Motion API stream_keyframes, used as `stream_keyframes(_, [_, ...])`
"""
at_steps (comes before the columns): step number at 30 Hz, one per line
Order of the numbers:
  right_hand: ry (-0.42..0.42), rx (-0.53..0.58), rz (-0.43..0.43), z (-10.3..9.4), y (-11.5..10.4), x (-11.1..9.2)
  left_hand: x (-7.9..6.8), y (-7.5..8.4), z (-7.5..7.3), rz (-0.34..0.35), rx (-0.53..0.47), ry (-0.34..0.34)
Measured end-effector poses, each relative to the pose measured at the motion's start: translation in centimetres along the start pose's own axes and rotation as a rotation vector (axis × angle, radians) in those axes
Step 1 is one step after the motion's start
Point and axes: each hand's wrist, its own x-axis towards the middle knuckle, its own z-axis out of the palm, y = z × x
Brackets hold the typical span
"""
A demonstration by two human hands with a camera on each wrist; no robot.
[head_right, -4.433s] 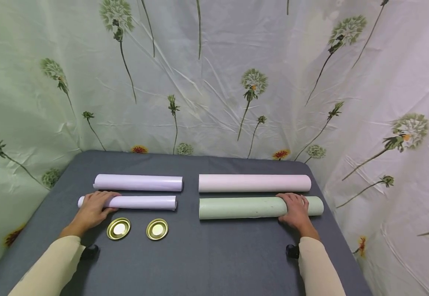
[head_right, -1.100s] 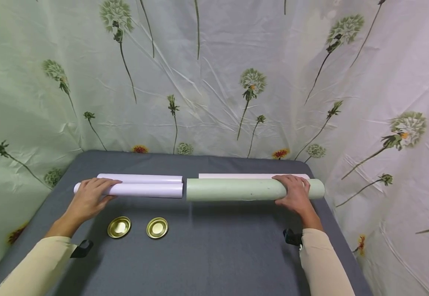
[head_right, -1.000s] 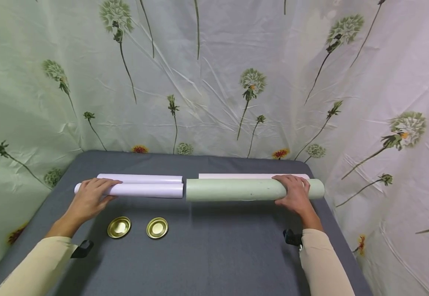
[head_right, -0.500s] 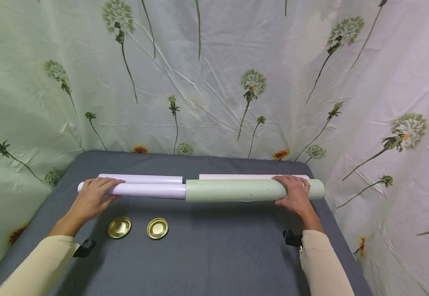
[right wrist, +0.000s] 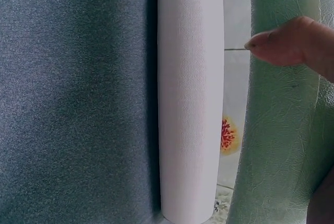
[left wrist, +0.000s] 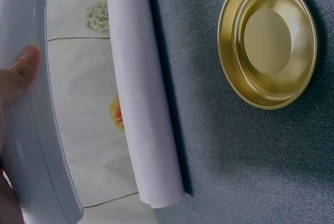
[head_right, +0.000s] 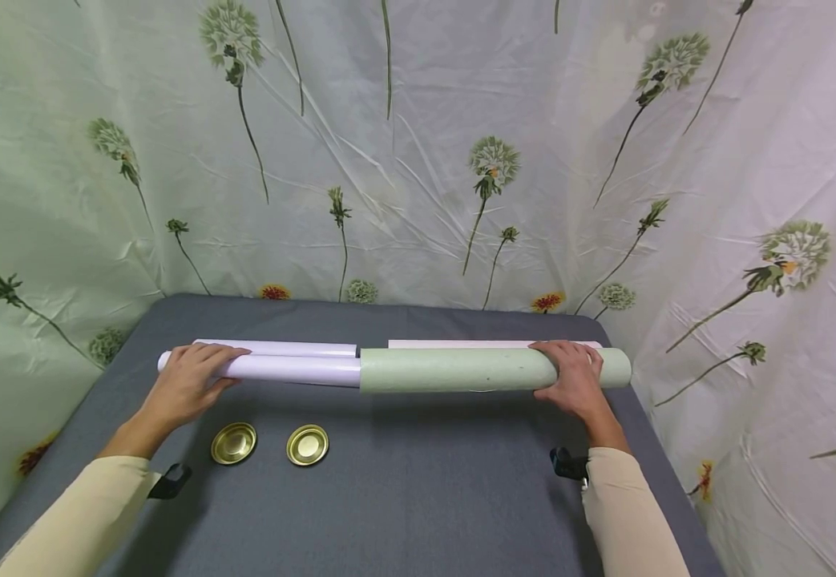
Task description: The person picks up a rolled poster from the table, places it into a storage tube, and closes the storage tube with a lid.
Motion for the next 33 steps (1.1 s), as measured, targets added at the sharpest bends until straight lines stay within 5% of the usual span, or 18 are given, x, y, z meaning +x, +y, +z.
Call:
stream_keyframes(17, [0.009, 0.0, 0.008, 0.0, -0.5, -0.1, 0.4, 0.9, 0.3, -0.008, 0.018, -0.011])
stream_keyframes(33, [0.036, -0.011, -0.003, 0.1, -0.6, -0.1, 0.5, 1.4, 0.5, 0.067, 0.021, 0.051])
